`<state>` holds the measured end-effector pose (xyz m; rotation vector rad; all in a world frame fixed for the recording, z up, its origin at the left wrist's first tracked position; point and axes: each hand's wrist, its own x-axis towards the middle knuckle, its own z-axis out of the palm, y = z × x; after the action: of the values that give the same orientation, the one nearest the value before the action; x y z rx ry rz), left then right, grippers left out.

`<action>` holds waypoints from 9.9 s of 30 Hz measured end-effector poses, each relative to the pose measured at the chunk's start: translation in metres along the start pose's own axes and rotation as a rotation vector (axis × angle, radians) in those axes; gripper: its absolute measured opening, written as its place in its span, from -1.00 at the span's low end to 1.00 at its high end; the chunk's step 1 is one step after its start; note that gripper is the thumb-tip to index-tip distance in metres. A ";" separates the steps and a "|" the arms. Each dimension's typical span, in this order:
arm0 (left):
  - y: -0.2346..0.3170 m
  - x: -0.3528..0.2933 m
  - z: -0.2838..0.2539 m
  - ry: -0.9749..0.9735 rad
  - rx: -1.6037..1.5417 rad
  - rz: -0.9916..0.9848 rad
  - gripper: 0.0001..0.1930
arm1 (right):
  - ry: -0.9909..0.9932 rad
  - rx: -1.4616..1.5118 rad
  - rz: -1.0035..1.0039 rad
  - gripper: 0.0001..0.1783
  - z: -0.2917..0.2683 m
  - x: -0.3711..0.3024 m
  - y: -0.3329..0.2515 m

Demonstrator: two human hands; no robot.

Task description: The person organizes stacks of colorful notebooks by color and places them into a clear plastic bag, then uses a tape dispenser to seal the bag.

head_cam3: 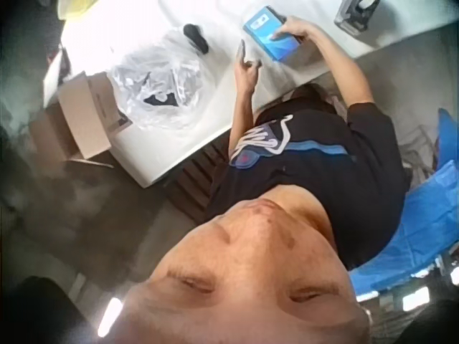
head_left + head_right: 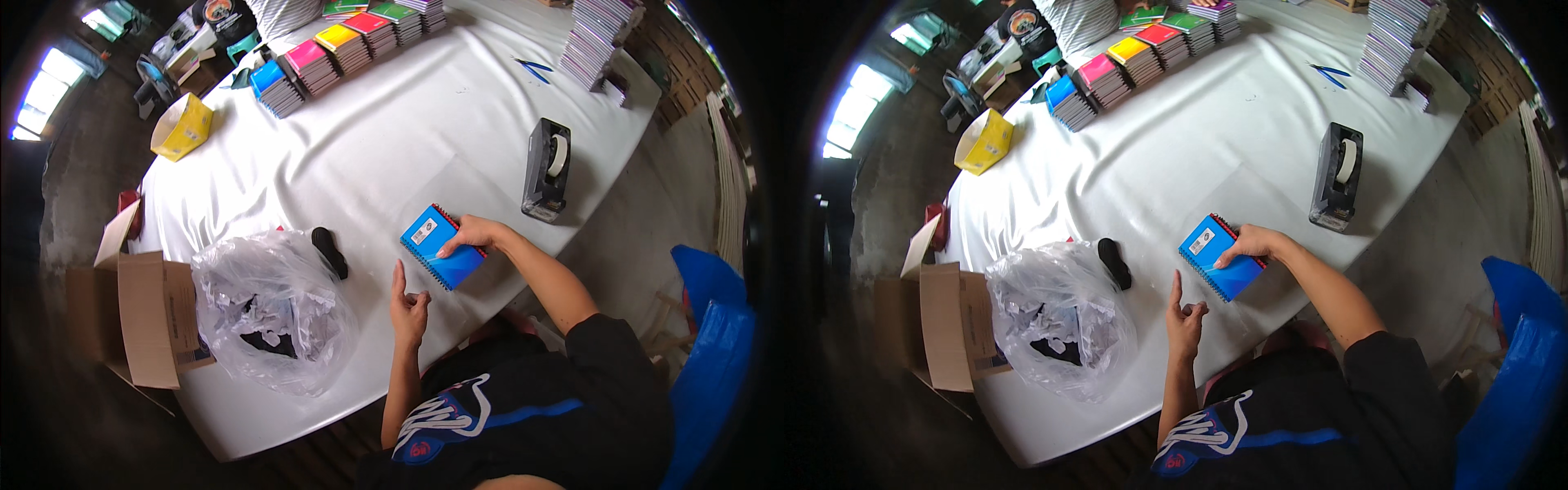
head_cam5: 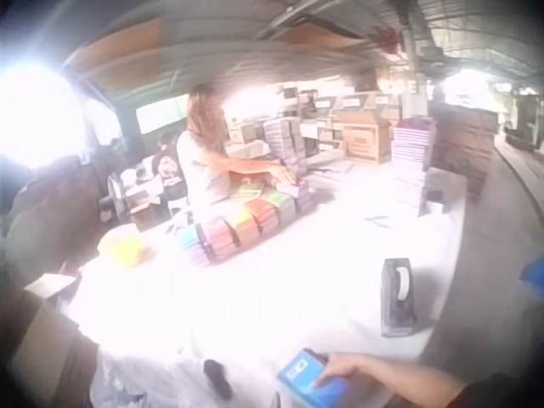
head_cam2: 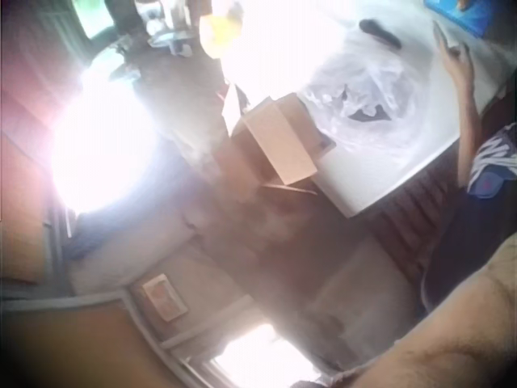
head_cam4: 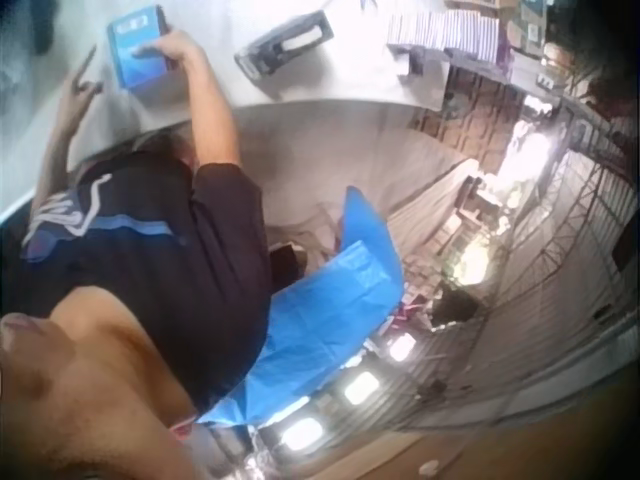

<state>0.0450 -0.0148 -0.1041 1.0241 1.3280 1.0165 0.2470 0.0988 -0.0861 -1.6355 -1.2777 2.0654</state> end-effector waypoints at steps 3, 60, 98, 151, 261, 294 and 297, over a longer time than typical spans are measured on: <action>0.023 0.005 0.005 -0.056 0.105 0.033 -0.07 | 0.031 -0.031 -0.022 -0.28 -0.003 0.003 0.007; 0.050 0.063 0.049 -0.226 1.129 0.371 -0.46 | 0.184 -0.458 -0.570 -0.66 0.027 -0.043 0.030; 0.015 0.025 0.040 0.010 0.912 0.149 -0.18 | -0.389 -0.681 -0.964 -0.84 -0.036 0.020 -0.041; 0.033 0.056 0.015 -0.108 0.475 0.140 -0.40 | 0.867 0.983 -0.602 -0.60 -0.063 -0.093 0.081; 0.124 0.042 -0.014 -0.381 1.032 1.090 -0.52 | 0.719 -1.125 -1.001 -0.47 0.035 -0.083 0.036; 0.107 0.046 -0.037 -0.686 1.326 0.817 0.01 | 0.443 -0.143 -0.404 -0.43 0.015 -0.144 -0.058; 0.115 0.046 -0.038 -0.713 1.335 0.787 -0.03 | 0.000 -0.349 -0.347 -0.11 0.017 -0.125 -0.097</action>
<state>0.0082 0.0584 -0.0038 2.7327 0.8614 0.0244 0.2444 0.0702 0.0705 -1.4037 -1.8547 1.7077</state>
